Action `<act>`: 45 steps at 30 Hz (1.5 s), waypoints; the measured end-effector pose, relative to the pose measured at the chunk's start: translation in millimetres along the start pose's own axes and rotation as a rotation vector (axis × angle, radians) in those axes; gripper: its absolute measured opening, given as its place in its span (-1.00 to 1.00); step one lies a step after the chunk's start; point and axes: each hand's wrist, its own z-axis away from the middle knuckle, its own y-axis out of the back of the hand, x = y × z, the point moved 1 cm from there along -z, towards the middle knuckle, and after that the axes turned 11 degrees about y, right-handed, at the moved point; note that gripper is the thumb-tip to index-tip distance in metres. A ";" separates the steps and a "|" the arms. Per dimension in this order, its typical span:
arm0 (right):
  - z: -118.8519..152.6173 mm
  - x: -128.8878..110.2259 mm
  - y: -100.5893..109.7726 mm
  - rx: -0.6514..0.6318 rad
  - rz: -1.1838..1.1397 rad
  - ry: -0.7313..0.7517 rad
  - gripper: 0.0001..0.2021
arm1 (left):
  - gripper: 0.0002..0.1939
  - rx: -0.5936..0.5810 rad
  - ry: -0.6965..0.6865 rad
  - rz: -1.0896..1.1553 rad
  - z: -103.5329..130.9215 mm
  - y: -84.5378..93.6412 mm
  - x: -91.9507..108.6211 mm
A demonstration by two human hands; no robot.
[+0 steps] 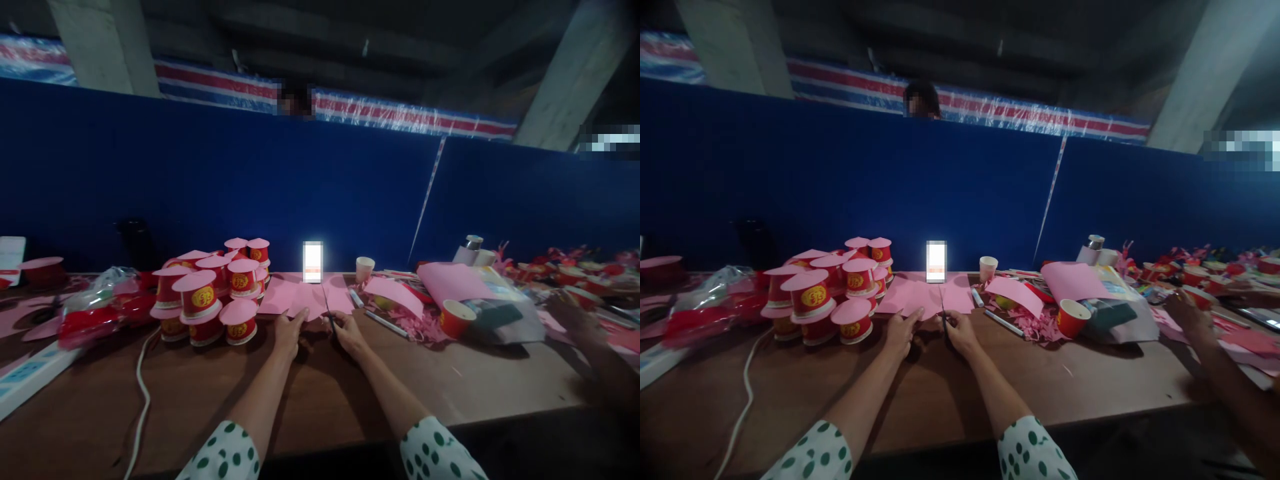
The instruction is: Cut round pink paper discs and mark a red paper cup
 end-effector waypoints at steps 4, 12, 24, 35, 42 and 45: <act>0.6 -0.5 -0.4 -0.004 -0.015 -0.015 -0.66 | -0.63 -0.009 -0.001 -0.020 0.7 -0.2 0.1; 0.0 -2.8 -1.4 0.006 -0.007 0.013 -0.70 | -0.63 0.011 -0.012 -0.022 6.2 -2.8 6.3; -0.8 -1.7 -0.1 0.004 0.020 0.040 -0.72 | -0.63 -0.011 -0.007 0.004 0.6 -0.1 0.6; -1.2 -2.9 -0.2 0.001 0.039 0.043 -0.71 | -0.62 -0.019 -0.023 0.029 -5.8 2.6 -4.7; -1.5 -4.4 -0.4 0.004 0.041 0.044 -0.71 | -0.55 -0.033 -0.027 0.046 -7.6 3.5 -5.6; -1.7 -4.9 -1.0 0.009 0.038 0.043 -0.72 | -0.50 -0.026 -0.025 0.051 -8.8 4.0 -6.6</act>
